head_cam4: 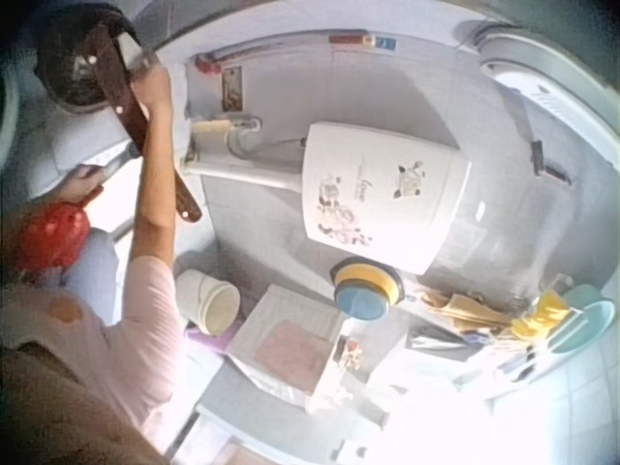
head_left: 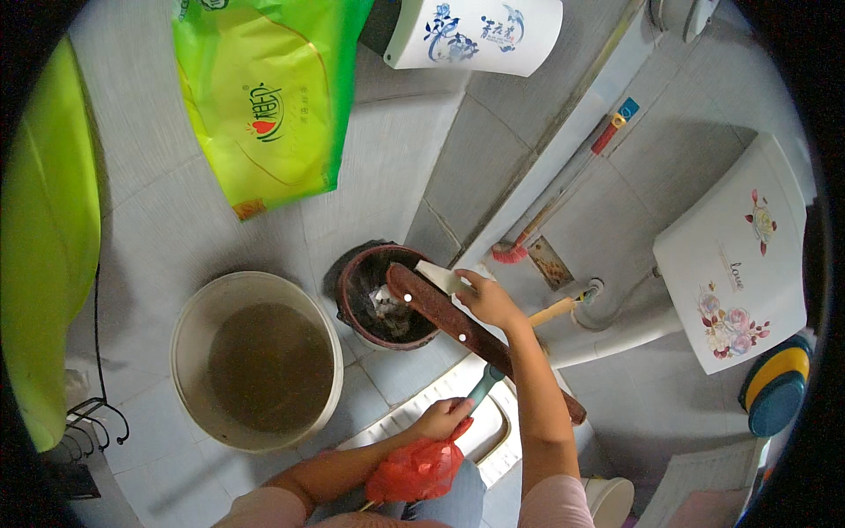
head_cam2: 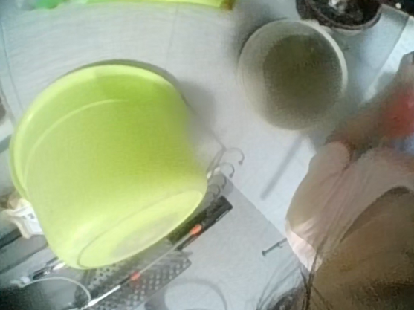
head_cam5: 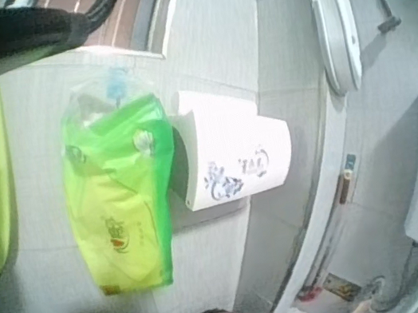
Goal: The person scrubs a brown mop head with a white brush and a red cloth in a bathroom. They repeatedly scrub the mop head over a bucket and then rinse the brush in the sink.
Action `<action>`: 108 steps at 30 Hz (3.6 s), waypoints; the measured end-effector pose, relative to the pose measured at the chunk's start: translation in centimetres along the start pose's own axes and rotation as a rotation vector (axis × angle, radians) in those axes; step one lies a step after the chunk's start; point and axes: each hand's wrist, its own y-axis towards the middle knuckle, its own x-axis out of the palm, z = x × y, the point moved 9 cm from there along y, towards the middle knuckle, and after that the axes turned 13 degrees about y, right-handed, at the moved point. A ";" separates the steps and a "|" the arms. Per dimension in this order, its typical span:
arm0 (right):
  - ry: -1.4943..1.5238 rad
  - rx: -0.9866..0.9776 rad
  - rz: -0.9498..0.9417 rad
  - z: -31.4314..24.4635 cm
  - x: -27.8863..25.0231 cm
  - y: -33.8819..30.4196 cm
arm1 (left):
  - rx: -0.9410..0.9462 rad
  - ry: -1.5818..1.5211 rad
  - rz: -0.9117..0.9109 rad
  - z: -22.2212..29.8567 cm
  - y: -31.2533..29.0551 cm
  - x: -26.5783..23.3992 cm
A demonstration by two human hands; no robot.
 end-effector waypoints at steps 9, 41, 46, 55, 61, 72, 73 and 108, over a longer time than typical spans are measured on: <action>0.159 -0.069 0.402 -4.9 -1.0 -6.2 | 0.000 -0.058 0.076 -2.0 1.6 -2.4; 1.017 -0.156 0.782 -1.3 2.2 -18.0 | 0.058 -0.164 0.227 12.5 -7.9 -11.0; 0.983 -0.447 0.654 -10.0 4.0 -13.5 | 0.084 0.080 0.337 12.9 -8.5 -13.4; 0.863 -0.284 0.668 -8.8 7.7 -8.6 | 0.049 0.069 0.396 11.8 -8.6 -16.1; 0.904 -0.202 0.719 -4.3 8.2 -8.1 | 0.029 -0.120 0.303 9.6 -7.6 -17.3; 0.821 -0.222 0.672 -3.6 8.5 -8.2 | -0.028 -0.134 0.364 8.2 -7.6 -18.0; 0.757 -0.298 0.670 -5.8 7.8 -8.8 | -0.032 -0.092 0.387 8.8 -7.9 -17.8; 0.734 -0.032 0.745 3.3 11.8 -7.5 | 0.002 -0.167 0.370 10.0 -9.8 -17.9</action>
